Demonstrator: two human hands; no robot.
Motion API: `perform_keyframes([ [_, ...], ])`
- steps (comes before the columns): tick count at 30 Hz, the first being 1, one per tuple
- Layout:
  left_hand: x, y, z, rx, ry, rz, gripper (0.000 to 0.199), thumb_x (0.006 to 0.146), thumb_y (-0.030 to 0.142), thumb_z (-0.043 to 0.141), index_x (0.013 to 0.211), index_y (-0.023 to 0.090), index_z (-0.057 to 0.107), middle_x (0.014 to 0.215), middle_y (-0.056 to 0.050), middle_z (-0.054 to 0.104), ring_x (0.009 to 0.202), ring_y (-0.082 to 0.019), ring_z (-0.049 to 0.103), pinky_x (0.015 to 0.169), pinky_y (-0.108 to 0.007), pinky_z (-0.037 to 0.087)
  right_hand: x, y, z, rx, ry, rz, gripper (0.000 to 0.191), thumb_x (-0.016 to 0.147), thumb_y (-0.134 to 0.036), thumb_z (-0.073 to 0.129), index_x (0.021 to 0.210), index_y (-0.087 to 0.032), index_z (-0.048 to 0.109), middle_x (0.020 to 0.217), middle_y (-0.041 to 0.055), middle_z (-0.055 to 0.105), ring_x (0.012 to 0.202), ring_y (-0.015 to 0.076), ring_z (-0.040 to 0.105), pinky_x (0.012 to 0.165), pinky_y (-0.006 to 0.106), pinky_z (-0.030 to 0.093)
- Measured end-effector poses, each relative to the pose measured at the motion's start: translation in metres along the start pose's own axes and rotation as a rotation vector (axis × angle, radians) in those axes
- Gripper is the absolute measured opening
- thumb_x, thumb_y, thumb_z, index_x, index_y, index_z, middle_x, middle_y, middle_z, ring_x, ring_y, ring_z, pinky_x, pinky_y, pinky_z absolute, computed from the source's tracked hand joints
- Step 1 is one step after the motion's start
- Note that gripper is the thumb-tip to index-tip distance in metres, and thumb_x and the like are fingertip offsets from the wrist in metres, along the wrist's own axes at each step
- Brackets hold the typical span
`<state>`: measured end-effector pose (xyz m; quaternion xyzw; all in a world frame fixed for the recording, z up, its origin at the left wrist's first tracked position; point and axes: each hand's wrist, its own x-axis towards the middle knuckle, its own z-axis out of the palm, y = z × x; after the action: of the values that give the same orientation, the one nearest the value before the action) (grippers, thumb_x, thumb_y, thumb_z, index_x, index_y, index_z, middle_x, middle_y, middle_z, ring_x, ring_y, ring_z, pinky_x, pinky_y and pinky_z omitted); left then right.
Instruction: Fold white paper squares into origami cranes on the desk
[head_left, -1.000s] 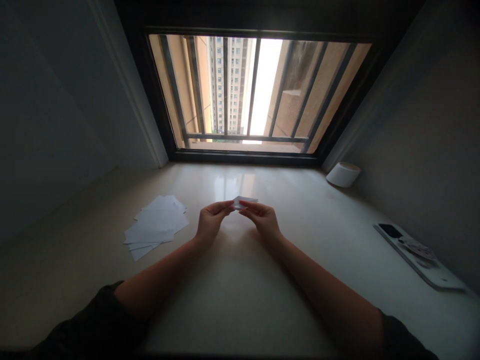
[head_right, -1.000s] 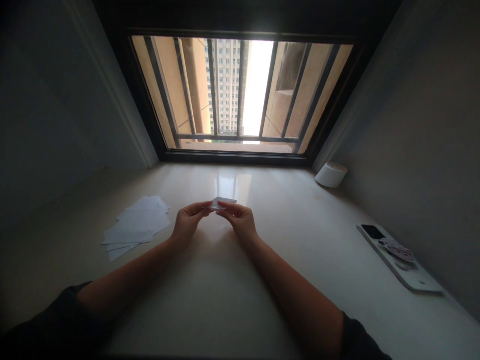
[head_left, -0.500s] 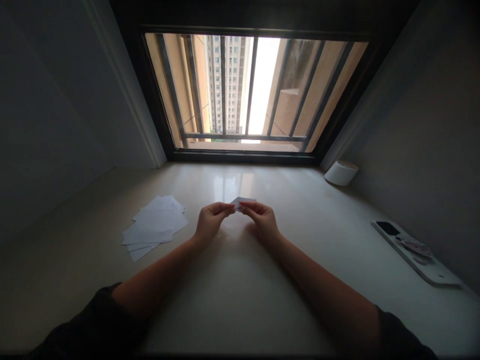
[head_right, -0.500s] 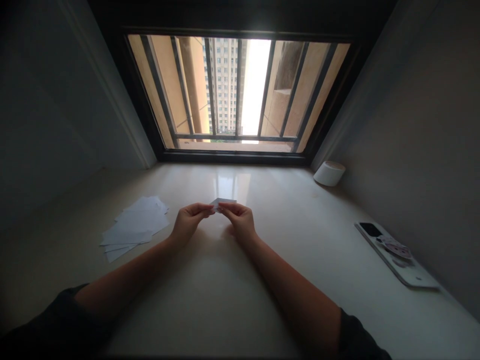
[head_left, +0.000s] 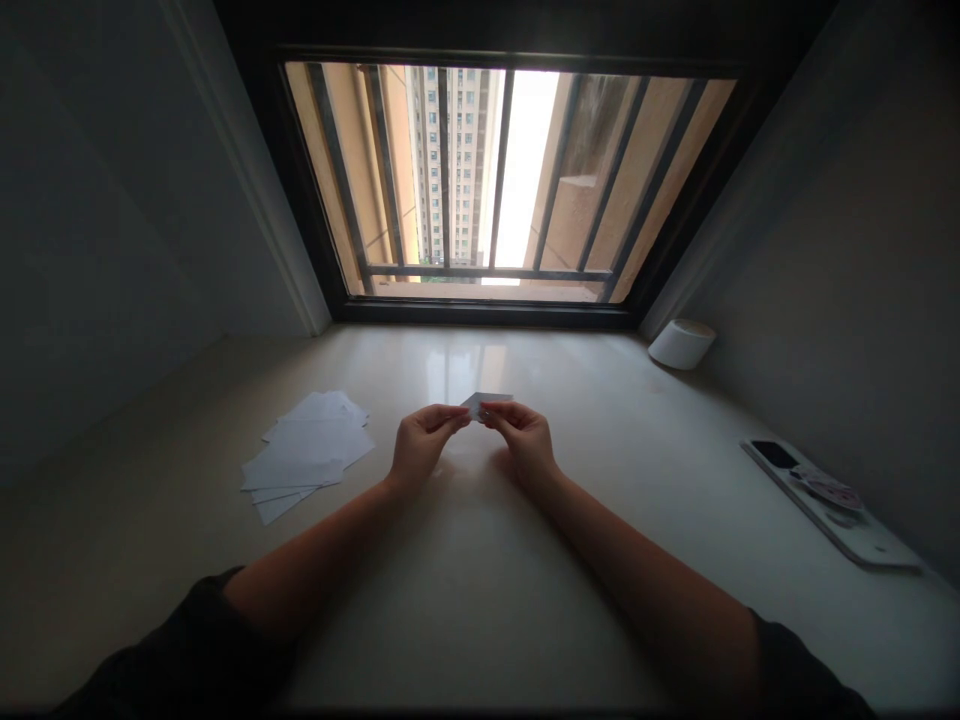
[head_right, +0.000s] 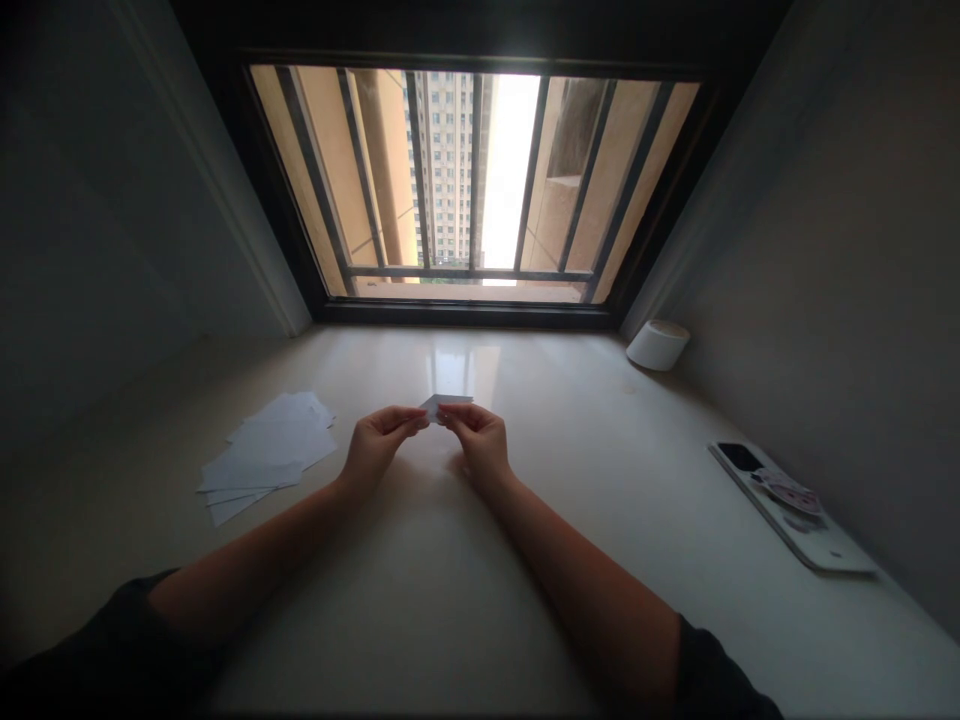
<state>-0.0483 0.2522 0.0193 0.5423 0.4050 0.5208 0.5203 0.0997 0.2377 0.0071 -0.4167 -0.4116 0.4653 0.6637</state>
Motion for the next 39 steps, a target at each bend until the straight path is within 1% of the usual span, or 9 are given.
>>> perform_keyframes([
  [4, -0.0007, -0.0002, 0.0012, -0.063, 0.031, -0.017, 0.031, 0.064, 0.033, 0.076, 0.09, 0.016, 0.071, 0.08, -0.007, 0.073, 0.077, -0.019, 0.065, 0.075, -0.031, 0.048, 0.0, -0.0011, 0.0, 0.018, -0.015, -0.006, 0.023, 0.059, -0.034, 0.078, 0.078, -0.021, 0.073, 0.078, 0.0031, 0.073, 0.074, 0.0201, 0.067, 0.079, 0.039, 0.052],
  [8, -0.0015, -0.0008, 0.0022, -0.097, 0.047, -0.02, 0.04, 0.066, 0.031, 0.075, 0.102, 0.017, 0.069, 0.08, -0.006, 0.073, 0.076, -0.017, 0.065, 0.075, -0.031, 0.047, -0.0005, -0.0018, 0.0007, 0.023, -0.011, -0.004, 0.023, 0.058, -0.033, 0.079, 0.077, -0.021, 0.073, 0.078, 0.003, 0.073, 0.073, 0.0201, 0.067, 0.079, 0.039, 0.052],
  [10, -0.0016, -0.0012, 0.0021, -0.11, 0.052, -0.026, 0.042, 0.065, 0.031, 0.075, 0.104, 0.017, 0.068, 0.081, -0.006, 0.073, 0.076, -0.017, 0.065, 0.076, -0.031, 0.047, -0.001, -0.0025, 0.0012, 0.014, -0.006, -0.003, 0.024, 0.058, -0.035, 0.078, 0.077, -0.021, 0.073, 0.078, 0.0031, 0.073, 0.073, 0.0204, 0.067, 0.078, 0.04, 0.052],
  [18, -0.0013, -0.0005, 0.0028, -0.095, 0.067, -0.005, 0.039, 0.062, 0.031, 0.077, 0.098, 0.019, 0.071, 0.087, -0.007, 0.073, 0.075, -0.018, 0.065, 0.075, -0.032, 0.048, -0.0022, -0.0036, 0.0014, 0.0, -0.005, -0.005, 0.024, 0.06, -0.037, 0.077, 0.079, -0.022, 0.073, 0.079, 0.0031, 0.073, 0.074, 0.0205, 0.066, 0.078, 0.04, 0.053],
  [26, -0.0041, 0.0034, 0.0055, -0.094, 0.07, -0.007, 0.039, 0.063, 0.03, 0.077, 0.099, 0.018, 0.07, 0.086, -0.007, 0.073, 0.076, -0.018, 0.066, 0.076, -0.032, 0.049, -0.0036, -0.0056, 0.0031, 0.03, 0.027, 0.01, 0.024, 0.059, -0.036, 0.078, 0.077, -0.022, 0.073, 0.076, 0.0029, 0.072, 0.07, 0.0187, 0.065, 0.076, 0.038, 0.052],
  [33, -0.0042, 0.0023, 0.0053, -0.106, 0.047, -0.014, 0.041, 0.063, 0.033, 0.077, 0.1, 0.018, 0.07, 0.089, -0.008, 0.073, 0.078, -0.019, 0.067, 0.077, -0.033, 0.049, -0.0027, -0.004, 0.0034, 0.028, 0.05, 0.005, 0.027, 0.057, -0.039, 0.078, 0.077, -0.022, 0.073, 0.076, 0.0033, 0.072, 0.069, 0.0189, 0.064, 0.075, 0.039, 0.052],
  [39, -0.0042, 0.0007, 0.006, -0.11, 0.018, -0.015, 0.042, 0.065, 0.033, 0.075, 0.104, 0.018, 0.069, 0.093, -0.008, 0.072, 0.083, -0.021, 0.067, 0.081, -0.035, 0.049, -0.0005, -0.0028, 0.0015, 0.025, 0.053, -0.001, 0.023, 0.059, -0.037, 0.077, 0.076, -0.022, 0.073, 0.077, 0.003, 0.072, 0.069, 0.0183, 0.064, 0.075, 0.038, 0.052],
])
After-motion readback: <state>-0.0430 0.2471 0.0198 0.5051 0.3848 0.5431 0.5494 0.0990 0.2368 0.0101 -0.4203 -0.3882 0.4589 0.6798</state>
